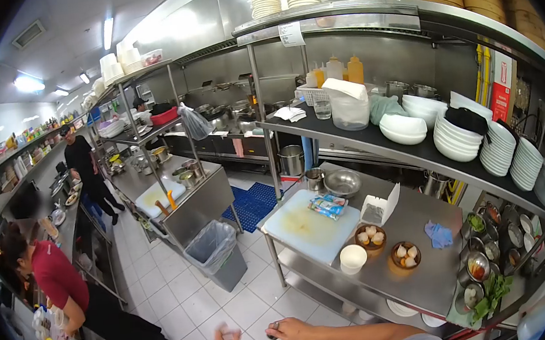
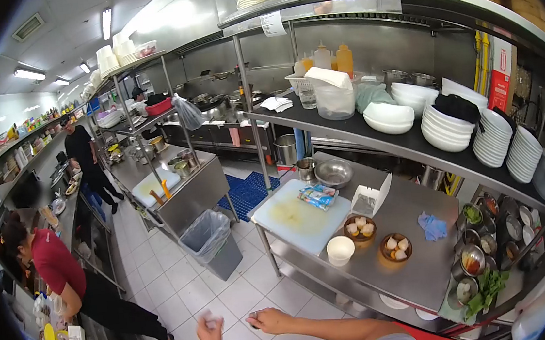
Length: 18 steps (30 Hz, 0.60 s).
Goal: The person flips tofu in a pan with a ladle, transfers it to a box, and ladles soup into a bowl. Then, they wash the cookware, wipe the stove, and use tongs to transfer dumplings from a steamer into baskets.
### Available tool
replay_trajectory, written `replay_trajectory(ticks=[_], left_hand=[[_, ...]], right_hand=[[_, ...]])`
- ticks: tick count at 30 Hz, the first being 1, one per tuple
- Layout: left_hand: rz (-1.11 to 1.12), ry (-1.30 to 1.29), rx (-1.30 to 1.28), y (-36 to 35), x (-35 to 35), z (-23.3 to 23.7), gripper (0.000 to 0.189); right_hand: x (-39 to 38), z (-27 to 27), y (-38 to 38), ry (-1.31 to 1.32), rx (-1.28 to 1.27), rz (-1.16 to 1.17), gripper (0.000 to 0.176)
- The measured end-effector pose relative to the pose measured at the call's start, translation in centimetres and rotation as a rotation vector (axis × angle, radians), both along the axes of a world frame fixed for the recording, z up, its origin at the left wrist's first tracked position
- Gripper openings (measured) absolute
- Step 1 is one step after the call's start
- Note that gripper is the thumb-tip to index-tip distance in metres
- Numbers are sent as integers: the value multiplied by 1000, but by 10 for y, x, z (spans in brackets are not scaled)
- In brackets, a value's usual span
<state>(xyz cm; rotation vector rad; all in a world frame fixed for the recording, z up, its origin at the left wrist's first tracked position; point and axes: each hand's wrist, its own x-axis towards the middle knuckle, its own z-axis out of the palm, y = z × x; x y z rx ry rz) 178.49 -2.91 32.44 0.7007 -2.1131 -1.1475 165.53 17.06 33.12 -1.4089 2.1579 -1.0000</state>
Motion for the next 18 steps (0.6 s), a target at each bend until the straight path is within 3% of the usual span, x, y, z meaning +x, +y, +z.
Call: replay_trajectory(ticks=[1, 3, 7, 9, 10, 13, 18], left_hand=[[-25, 31, -112, -19, -44, 25, 52], [-245, 216, 129, -24, -130, 137, 49], [-698, 461, 203, -9, -268, 317, 43], [-992, 529, 439, 2, -332, 367, 43], [-1067, 572, 459, 11, -367, 387, 41], [-1073, 700, 453, 44, -464, 441, 41], [-1166, 742, 525, 75, -620, 534, 81]], right_hand=[[-15, 5, 9, 17, 17, -22, 41], [-41, 19, 32, 51, 61, -63, 44], [-67, -10, 71, 72, 132, -217, 39], [-70, -57, 89, 10, 206, -401, 42], [-65, -56, 101, -17, 168, -499, 35], [-39, -91, 133, -159, 170, -831, 30], [-13, -65, 143, -82, 361, -1346, 35]])
